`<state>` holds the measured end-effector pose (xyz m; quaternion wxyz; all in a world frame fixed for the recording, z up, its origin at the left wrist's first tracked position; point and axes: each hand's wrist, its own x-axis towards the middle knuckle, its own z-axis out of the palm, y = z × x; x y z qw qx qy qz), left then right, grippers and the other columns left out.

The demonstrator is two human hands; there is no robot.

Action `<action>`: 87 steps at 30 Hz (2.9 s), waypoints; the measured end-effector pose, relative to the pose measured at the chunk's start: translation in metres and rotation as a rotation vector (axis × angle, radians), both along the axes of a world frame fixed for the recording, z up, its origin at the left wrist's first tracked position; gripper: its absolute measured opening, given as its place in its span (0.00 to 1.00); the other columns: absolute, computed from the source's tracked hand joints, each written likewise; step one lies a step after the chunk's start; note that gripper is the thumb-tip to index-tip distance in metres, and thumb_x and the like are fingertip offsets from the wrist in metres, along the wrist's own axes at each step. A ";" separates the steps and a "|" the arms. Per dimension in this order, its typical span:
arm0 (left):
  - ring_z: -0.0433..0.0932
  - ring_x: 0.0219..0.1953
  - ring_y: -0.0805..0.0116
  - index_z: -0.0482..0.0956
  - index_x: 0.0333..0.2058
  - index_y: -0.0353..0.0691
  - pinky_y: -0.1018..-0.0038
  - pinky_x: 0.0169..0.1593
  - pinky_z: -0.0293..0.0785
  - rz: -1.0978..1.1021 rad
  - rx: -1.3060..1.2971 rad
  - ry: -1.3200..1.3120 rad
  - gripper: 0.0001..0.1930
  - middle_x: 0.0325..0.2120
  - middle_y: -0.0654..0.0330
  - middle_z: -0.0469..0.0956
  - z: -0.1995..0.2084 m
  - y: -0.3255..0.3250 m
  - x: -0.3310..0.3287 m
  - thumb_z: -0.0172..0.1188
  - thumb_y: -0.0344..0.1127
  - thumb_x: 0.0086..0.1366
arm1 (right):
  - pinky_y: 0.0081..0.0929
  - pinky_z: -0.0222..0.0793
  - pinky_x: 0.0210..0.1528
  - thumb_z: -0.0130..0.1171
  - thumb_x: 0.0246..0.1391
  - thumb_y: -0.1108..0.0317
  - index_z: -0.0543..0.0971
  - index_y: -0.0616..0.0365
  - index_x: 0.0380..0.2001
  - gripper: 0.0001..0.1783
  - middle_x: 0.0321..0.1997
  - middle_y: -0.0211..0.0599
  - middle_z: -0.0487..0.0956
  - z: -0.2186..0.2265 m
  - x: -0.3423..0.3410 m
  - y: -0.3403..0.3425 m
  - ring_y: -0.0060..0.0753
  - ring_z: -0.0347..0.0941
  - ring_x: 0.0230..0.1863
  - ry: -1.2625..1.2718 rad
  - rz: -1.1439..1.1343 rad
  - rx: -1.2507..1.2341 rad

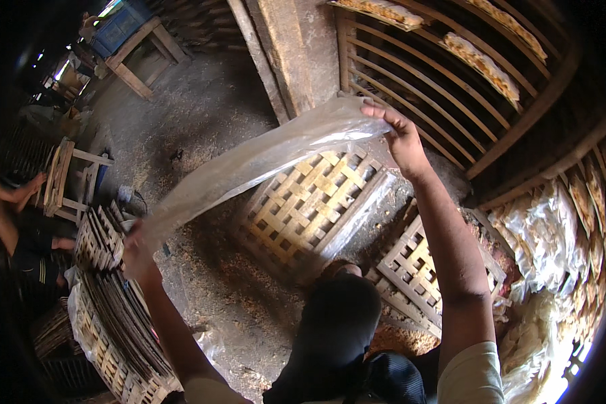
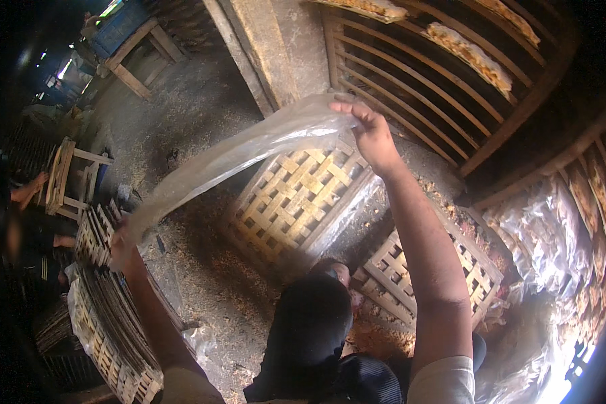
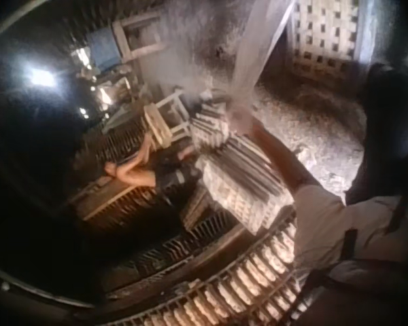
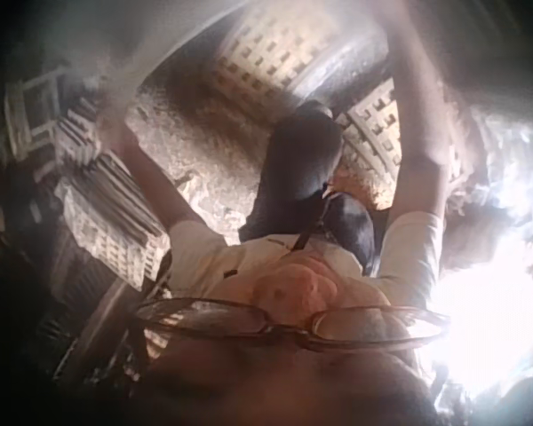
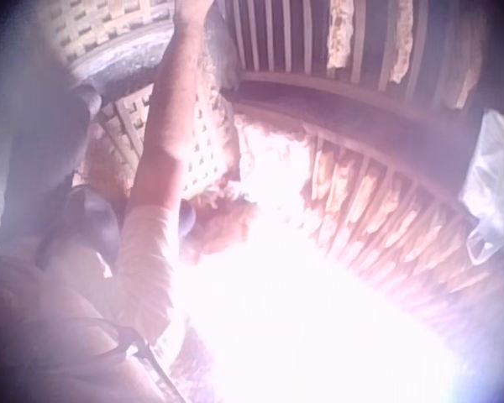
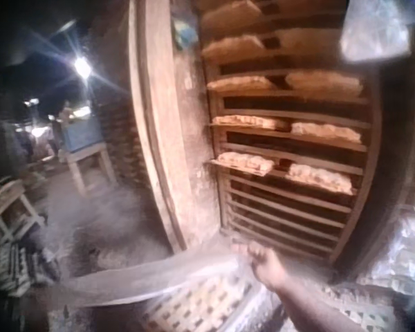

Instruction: The person sits on the floor and assembles a wooden lattice panel by hand, aligning and interlocking slats. The person then places the completed lattice into a plastic bag and sets it aside.

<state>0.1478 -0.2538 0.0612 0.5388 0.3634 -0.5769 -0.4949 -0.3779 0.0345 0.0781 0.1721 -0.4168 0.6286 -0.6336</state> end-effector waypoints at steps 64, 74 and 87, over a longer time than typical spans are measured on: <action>0.49 0.72 0.50 0.80 0.40 0.38 0.60 0.71 0.46 -0.498 0.098 -0.519 0.11 0.69 0.45 0.54 -0.328 0.168 -0.053 0.63 0.28 0.57 | 0.41 0.69 0.51 0.53 0.52 0.72 0.82 0.53 0.33 0.09 0.37 0.38 0.80 -0.326 0.040 0.024 0.44 0.72 0.44 0.661 -0.493 0.596; 0.50 0.72 0.52 0.78 0.46 0.37 0.61 0.71 0.48 -0.488 0.181 -0.630 0.15 0.69 0.45 0.54 -0.330 0.191 -0.035 0.63 0.32 0.60 | 0.43 0.66 0.57 0.54 0.50 0.73 0.82 0.50 0.43 0.17 0.54 0.38 0.77 -0.313 0.068 0.132 0.47 0.73 0.50 0.576 -0.910 1.020; 0.67 0.58 0.56 0.66 0.62 0.37 0.60 0.61 0.62 -0.324 0.493 -0.922 0.31 0.56 0.50 0.70 -0.276 0.185 -0.069 0.62 0.40 0.62 | 0.33 0.75 0.36 0.61 0.53 0.48 0.85 0.57 0.30 0.21 0.27 0.40 0.84 -0.331 0.000 0.001 0.35 0.81 0.30 -0.457 -0.893 0.677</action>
